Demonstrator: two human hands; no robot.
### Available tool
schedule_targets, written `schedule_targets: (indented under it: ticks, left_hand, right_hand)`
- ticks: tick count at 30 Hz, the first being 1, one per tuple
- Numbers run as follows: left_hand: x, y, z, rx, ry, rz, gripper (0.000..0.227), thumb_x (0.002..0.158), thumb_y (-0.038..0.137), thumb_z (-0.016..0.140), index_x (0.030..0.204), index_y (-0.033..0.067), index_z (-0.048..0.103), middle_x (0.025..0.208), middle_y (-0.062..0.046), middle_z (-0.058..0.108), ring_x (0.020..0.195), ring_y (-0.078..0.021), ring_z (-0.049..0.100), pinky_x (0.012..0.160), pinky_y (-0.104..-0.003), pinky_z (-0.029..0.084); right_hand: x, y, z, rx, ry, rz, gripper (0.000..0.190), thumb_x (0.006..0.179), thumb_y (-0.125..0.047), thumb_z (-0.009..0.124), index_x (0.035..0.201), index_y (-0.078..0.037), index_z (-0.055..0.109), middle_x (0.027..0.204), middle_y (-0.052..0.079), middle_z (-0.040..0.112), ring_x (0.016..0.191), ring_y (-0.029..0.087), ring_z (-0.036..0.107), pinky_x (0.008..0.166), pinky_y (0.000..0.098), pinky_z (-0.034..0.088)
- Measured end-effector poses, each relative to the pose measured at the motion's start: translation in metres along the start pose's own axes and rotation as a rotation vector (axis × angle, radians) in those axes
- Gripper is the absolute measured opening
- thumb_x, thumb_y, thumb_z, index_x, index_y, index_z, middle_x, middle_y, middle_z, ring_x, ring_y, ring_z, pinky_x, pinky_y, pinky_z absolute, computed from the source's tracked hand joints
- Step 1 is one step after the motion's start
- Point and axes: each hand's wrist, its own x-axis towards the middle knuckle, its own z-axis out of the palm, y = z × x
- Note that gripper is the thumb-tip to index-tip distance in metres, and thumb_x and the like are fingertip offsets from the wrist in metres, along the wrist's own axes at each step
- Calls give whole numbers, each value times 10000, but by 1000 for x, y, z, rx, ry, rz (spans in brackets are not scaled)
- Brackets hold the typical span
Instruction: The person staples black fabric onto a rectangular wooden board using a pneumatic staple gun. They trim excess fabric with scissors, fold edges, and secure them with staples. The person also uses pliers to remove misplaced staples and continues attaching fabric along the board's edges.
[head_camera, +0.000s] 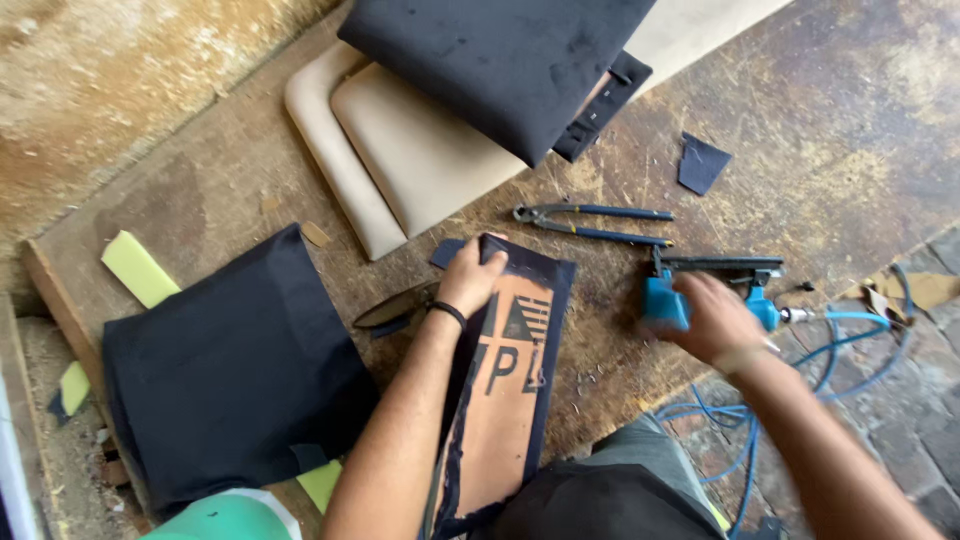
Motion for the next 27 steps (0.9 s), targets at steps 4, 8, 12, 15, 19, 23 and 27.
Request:
schedule_targets:
  ticks: [4, 8, 12, 15, 19, 23, 27]
  left_hand:
    - [-2, 9, 13, 82, 33, 13, 358, 933, 294, 650, 1288, 245, 655, 1105, -105, 754, 973, -258, 733, 825, -401, 590]
    - [-5, 28, 27, 237, -18, -114, 361, 961, 335, 621, 1312, 255, 619, 1061, -80, 763, 920, -265, 746, 782, -430, 592]
    - [-7, 35, 27, 343, 40, -103, 447, 960, 345, 653, 1362, 180, 551, 1040, -82, 752, 892, -265, 745, 780, -423, 585]
    - [-9, 35, 31, 264, 15, -140, 504, 958, 329, 647, 1407, 152, 501, 1047, -79, 737, 874, -252, 749, 730, -411, 607]
    - [-14, 33, 25, 297, 40, -70, 523, 956, 316, 675, 1400, 115, 485, 1060, -88, 730, 865, -253, 745, 709, -408, 598]
    - [-11, 44, 30, 219, -18, -181, 447, 971, 261, 641, 1381, 145, 504, 1009, -69, 738, 801, -229, 744, 660, -374, 598]
    - [-15, 51, 35, 302, -30, -124, 418, 981, 197, 663, 1357, 121, 498, 941, -74, 741, 783, -218, 699, 637, -371, 547]
  right_hand:
    - [-11, 37, 21, -287, 55, -138, 1109, 601, -295, 926, 1541, -233, 342, 1295, 148, 649, 1232, 338, 604, 1029, 433, 511]
    - [21, 38, 16, -216, -62, 46, 963, 739, -251, 881, 1545, -153, 362, 1209, 192, 700, 1113, 371, 684, 944, 462, 559]
    - [29, 9, -8, 87, -77, 57, 605, 779, -359, 886, 1280, -131, 637, 1058, 161, 769, 943, 328, 751, 856, 431, 592]
    - [22, -24, -21, 444, -22, 3, 471, 758, -318, 854, 1158, -103, 731, 945, 136, 804, 813, 268, 778, 745, 383, 606]
    - [34, -70, -21, 600, 22, -88, 417, 760, -247, 845, 1136, -94, 751, 959, 79, 801, 790, 181, 760, 721, 313, 601]
    - [46, -86, -24, 742, 63, -247, 384, 751, -173, 833, 1100, -54, 725, 957, 78, 787, 800, 158, 726, 700, 326, 599]
    - [43, -87, -25, 685, 78, -237, 373, 750, -166, 851, 1078, -43, 723, 952, 71, 786, 809, 143, 727, 707, 330, 603]
